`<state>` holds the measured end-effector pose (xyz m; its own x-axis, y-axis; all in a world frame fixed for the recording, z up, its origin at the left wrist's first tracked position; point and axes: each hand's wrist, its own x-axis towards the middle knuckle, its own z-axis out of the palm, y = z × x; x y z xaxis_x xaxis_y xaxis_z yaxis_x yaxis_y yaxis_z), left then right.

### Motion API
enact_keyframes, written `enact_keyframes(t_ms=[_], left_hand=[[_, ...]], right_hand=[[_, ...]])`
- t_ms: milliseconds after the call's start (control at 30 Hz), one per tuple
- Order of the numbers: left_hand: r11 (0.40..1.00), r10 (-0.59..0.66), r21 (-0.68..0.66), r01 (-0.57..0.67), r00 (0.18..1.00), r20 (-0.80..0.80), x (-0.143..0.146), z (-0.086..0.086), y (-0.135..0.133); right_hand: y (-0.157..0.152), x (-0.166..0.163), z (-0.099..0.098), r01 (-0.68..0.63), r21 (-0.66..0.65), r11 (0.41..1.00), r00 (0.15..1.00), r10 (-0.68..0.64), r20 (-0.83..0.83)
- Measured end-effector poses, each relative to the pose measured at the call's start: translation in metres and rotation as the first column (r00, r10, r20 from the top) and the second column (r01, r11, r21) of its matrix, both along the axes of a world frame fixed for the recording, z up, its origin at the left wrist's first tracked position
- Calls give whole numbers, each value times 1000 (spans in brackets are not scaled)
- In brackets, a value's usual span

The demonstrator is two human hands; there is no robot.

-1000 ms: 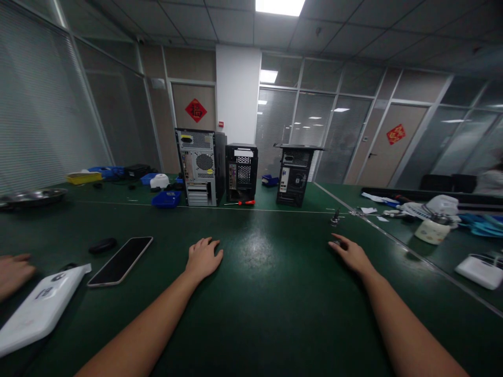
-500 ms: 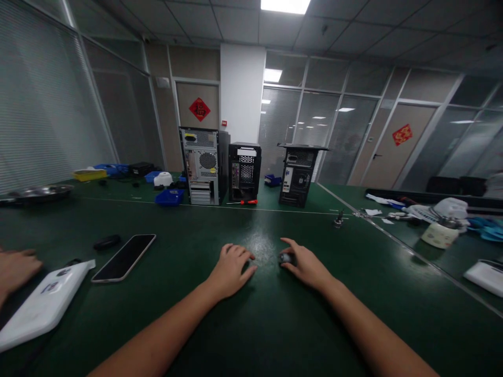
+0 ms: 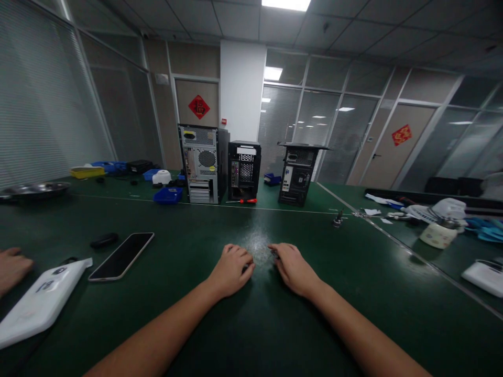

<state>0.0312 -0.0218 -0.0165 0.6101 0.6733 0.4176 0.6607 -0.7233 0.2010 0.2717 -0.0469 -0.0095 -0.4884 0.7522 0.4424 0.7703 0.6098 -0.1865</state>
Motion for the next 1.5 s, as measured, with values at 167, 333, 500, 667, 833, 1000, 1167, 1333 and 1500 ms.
enact_keyframes(t_ms=[167, 333, 500, 667, 833, 1000, 1167, 1333, 1500], left_hand=[[999, -39, -4, 39, 999, 15, 3, 0, -2], [991, -129, -20, 129, 991, 32, 12, 2, -8], [986, -161, -29, 162, 986, 38, 11, 2, -8], [1000, -24, -17, 24, 999, 22, -8, 0, 9], [938, 332, -84, -335, 942, -54, -46, -2, 40], [814, 534, -160, -558, 828, -172, -67, -11, 56], [813, 529, -157, -560, 824, -202, -65, -19, 58], [814, 523, -154, -560, 822, -224, -65, -19, 59], [812, 529, -151, -565, 819, -223, -65, -18, 58]], right_hand=[[-8, -7, 6, 18, 8, 1000, 1000, -18, -6], [-11, -26, -5, -91, -2, 996, 983, 90, 162], [-6, -24, -6, -85, 9, 996, 987, 83, 141], [12, 22, 0, 114, -18, 993, 993, -114, 4], [40, 114, -17, 427, -137, 894, 891, -442, -108], [59, 182, -44, 642, -288, 711, 661, -703, -262], [71, 199, -58, 629, -377, 679, 572, -734, -366], [71, 200, -58, 656, -358, 664, 525, -743, -416], [62, 203, -43, 647, -295, 703, 524, -692, -497]])
